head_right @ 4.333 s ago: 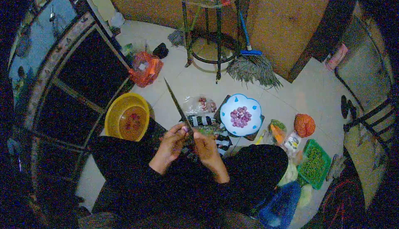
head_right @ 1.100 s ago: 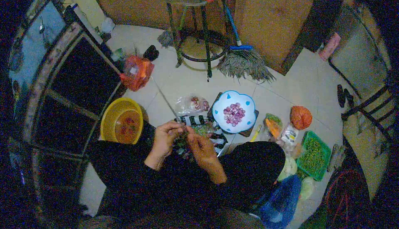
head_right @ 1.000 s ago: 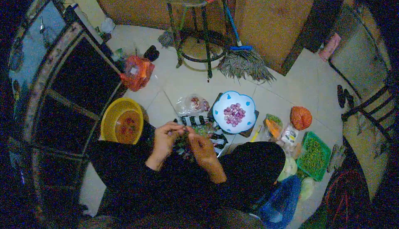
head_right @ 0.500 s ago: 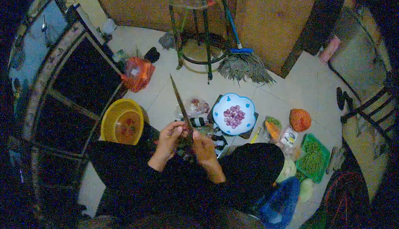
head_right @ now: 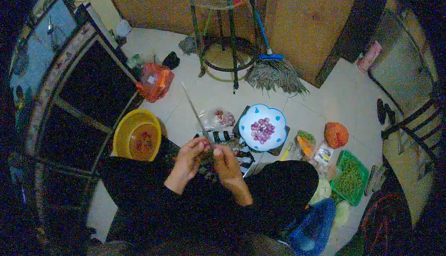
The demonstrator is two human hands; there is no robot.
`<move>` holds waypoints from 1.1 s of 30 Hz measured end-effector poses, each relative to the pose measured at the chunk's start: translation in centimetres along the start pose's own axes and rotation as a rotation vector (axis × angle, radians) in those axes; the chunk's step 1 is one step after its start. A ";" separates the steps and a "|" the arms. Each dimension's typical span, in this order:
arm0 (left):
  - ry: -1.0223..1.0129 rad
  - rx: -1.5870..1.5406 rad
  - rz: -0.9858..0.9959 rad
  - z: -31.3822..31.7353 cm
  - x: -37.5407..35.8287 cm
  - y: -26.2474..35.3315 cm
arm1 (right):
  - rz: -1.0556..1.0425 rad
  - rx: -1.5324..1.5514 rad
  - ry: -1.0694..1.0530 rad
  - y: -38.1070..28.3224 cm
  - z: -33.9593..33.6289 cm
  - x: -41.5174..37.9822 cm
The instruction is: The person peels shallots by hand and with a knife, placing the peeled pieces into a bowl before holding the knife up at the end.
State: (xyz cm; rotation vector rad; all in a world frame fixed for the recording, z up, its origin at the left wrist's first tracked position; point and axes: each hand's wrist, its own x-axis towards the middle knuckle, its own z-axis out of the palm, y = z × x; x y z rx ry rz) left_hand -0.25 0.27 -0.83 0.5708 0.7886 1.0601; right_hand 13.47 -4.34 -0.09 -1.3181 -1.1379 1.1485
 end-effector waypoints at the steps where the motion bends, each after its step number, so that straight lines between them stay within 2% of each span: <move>1: 0.001 0.003 -0.010 0.2 -0.1 0.2 | 0.003 0.013 -0.009 0.0 0.1 0.1; 6: -0.003 -0.025 -0.003 0.5 -0.4 0.3 | 0.123 0.000 -0.135 -1.0 -0.2 0.0; 8: -0.005 -0.024 -0.003 0.4 -0.4 0.3 | 0.036 0.011 -0.124 0.1 0.1 0.0; 12: 0.026 0.087 0.017 0.2 -0.5 0.2 | 0.039 -0.170 -0.170 -0.1 -0.2 -0.2; 15: 0.064 0.234 0.100 -0.1 -0.4 -0.5 | -0.056 -0.298 -0.081 -1.8 0.4 -0.3; 18: 0.070 0.290 0.139 -0.2 -0.5 -0.8 | -0.152 -0.260 0.012 -1.3 1.0 -0.4; 21: 0.042 0.348 0.171 0.2 -0.6 -0.5 | -0.067 -0.330 0.010 0.4 0.7 -0.2; 24: 0.016 0.520 0.244 0.1 -0.6 -0.2 | 0.009 0.099 0.044 2.3 1.1 0.5; 25: 0.008 0.592 0.272 0.0 -0.6 -0.2 | 0.101 0.143 0.030 0.8 0.9 0.4; 27: -0.022 0.564 0.274 0.1 -0.7 0.0 | 0.288 0.231 0.002 -2.2 0.0 0.2; 30: -0.052 0.518 0.261 -0.1 -0.5 -0.1 | 0.401 0.468 -0.106 -1.4 -1.1 0.3; 33: -0.050 0.514 0.233 0.3 -0.6 0.2 | 0.238 0.245 -0.061 -1.4 -0.7 0.1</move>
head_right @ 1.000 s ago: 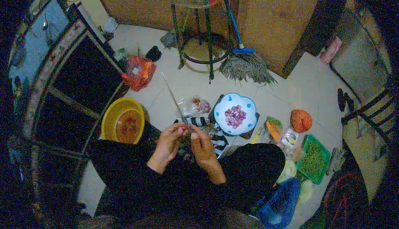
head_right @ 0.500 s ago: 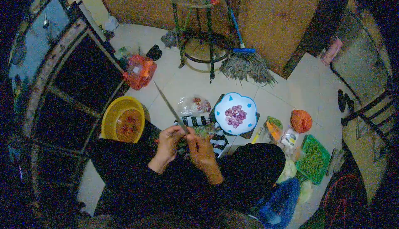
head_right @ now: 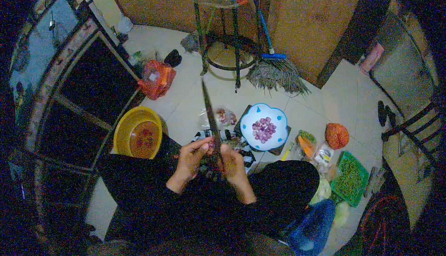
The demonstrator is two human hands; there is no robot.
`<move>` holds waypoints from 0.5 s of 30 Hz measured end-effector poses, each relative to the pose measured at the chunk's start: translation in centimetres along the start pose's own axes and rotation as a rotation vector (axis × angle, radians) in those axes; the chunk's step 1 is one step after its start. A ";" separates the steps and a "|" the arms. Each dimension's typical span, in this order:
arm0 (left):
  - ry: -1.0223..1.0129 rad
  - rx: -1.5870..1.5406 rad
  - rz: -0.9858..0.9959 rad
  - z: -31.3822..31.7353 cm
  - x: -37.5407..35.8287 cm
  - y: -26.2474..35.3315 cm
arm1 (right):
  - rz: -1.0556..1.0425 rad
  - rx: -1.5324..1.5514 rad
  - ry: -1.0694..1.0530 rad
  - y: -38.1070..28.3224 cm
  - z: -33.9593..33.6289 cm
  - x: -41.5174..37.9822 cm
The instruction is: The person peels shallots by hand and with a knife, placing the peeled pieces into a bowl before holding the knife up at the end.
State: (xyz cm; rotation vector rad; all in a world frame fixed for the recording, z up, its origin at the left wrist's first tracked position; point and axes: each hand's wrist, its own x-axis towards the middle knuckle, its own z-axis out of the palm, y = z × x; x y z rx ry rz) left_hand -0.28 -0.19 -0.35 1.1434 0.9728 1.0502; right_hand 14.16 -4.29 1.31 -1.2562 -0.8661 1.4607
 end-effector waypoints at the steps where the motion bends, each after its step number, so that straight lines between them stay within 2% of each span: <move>1: 0.001 0.006 -0.011 0.1 0.0 0.2 | -0.047 -0.056 0.035 0.2 0.4 0.1; 3: 0.007 -0.016 -0.005 0.2 0.0 0.0 | -0.141 -0.168 0.107 0.9 1.1 0.4; 9: 0.034 -0.019 0.011 0.4 -0.1 0.1 | -0.087 -0.184 -0.040 1.8 0.0 0.7; 15: -0.015 0.115 0.082 0.0 0.2 0.8 | -0.142 -0.177 -0.030 0.4 0.6 0.0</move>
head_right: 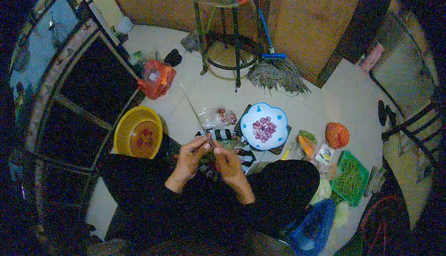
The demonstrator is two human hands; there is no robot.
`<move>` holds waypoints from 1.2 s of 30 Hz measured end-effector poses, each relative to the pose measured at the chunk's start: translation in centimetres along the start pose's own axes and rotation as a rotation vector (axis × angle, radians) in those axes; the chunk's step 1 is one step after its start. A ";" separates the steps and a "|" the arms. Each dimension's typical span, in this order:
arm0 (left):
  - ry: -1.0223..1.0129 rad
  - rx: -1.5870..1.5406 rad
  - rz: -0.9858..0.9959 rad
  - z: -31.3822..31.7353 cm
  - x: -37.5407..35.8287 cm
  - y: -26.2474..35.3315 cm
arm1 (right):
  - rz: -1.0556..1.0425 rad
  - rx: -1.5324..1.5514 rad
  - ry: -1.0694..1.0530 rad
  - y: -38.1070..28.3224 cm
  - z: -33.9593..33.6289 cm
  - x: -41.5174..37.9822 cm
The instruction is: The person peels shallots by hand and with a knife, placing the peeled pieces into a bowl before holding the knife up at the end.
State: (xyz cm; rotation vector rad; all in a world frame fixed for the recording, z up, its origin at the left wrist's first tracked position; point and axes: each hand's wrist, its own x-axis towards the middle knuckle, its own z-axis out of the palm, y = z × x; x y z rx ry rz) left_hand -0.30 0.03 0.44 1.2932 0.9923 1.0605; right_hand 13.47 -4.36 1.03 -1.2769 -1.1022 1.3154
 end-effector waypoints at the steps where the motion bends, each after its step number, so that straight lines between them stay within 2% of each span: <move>1: -0.011 0.025 0.017 -0.1 0.0 0.1 | -0.017 -0.035 0.001 0.2 0.0 0.0; 6: 0.007 0.111 0.032 -0.4 -0.2 -0.9 | -0.173 -0.180 0.060 1.4 0.3 0.4; 10: -0.003 0.006 -0.046 -0.3 -0.2 -0.6 | -0.074 -0.222 0.085 0.3 0.1 0.2; 12: 0.002 -0.156 -0.121 -0.1 -0.2 -0.6 | 0.016 -0.230 0.056 0.4 -0.2 0.3; 15: -0.014 -0.318 -0.166 -0.2 -0.1 -0.9 | -0.020 -0.036 0.089 -1.0 0.1 -0.1; 18: -0.010 -0.401 -0.168 -0.2 0.0 -1.0 | 0.153 0.097 0.060 0.0 -0.2 0.3; 21: 0.021 -0.415 -0.184 -0.1 -0.1 -0.8 | 0.196 0.139 0.030 -0.7 -0.5 -0.2; 24: 0.050 -0.372 -0.205 -0.2 -0.1 -0.9 | 0.123 0.182 0.034 -1.7 0.2 -0.2; 27: 0.049 -0.358 -0.198 -0.2 -0.2 -0.9 | 0.052 0.031 0.023 0.4 0.1 0.3; 33: -0.005 -0.336 -0.145 -0.7 -0.1 -2.0 | 0.046 -0.009 0.013 1.7 -0.2 0.5; 36: -0.061 -0.344 -0.089 -0.8 0.0 -1.8 | 0.032 -0.004 0.074 1.4 -0.1 0.4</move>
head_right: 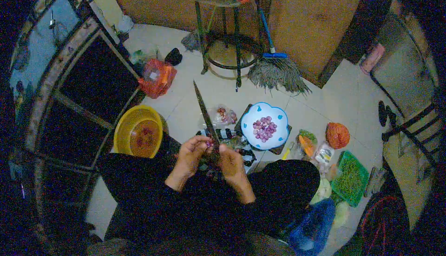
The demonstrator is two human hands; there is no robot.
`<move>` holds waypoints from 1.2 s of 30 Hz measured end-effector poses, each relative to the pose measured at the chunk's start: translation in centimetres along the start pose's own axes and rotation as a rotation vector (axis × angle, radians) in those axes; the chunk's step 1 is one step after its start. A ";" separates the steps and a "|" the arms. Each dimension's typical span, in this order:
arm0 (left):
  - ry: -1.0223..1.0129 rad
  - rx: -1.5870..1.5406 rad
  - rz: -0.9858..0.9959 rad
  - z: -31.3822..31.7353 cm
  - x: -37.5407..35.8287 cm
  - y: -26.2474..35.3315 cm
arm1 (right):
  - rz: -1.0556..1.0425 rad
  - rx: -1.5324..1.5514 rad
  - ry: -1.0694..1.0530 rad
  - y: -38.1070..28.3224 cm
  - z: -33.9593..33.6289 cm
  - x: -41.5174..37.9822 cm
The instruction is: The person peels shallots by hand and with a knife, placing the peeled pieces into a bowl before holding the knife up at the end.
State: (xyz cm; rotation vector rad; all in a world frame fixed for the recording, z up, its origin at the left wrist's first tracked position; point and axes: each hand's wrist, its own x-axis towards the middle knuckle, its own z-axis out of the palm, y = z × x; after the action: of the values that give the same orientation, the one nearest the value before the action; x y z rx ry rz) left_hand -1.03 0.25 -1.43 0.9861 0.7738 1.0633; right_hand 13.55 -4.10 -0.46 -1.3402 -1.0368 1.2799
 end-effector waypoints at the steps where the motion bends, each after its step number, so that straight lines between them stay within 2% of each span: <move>1: -0.025 -0.005 0.015 0.0 0.0 0.2 | 0.002 0.046 -0.004 -0.3 0.1 -0.1; 6: 0.031 -0.091 -0.070 0.6 0.1 0.9 | 0.070 0.124 -0.048 -3.1 -0.3 -0.7; 12: 0.027 -0.209 -0.062 0.1 0.3 0.1 | 0.068 -0.007 0.000 -0.6 -0.4 0.0; 16: 0.092 -0.405 -0.139 -0.1 0.4 0.5 | -0.012 0.039 0.017 -1.7 -0.4 -0.3; 25: 0.262 -0.333 -0.144 -0.7 1.0 0.0 | 0.004 -0.152 0.081 -1.9 -0.9 -0.5; 30: 0.256 -0.236 -0.098 -1.9 1.6 -1.1 | 0.013 -0.299 0.089 -2.8 -1.5 -0.6; 33: 0.239 -0.235 -0.132 -1.6 1.9 -1.2 | -0.042 -0.170 0.085 0.3 -1.1 0.3; 35: 0.219 -0.200 -0.137 -1.3 2.1 -1.4 | -0.058 -0.318 0.034 3.6 -1.3 0.5; 36: 0.205 -0.164 -0.125 -1.2 2.1 -1.7 | -0.019 -0.267 0.023 3.2 -1.1 0.5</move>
State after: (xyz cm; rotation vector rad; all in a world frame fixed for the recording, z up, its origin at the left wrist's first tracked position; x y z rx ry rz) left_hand -0.85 2.25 -3.51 0.6877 0.8879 1.1113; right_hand 14.51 -4.24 -3.74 -1.5365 -1.2337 1.1378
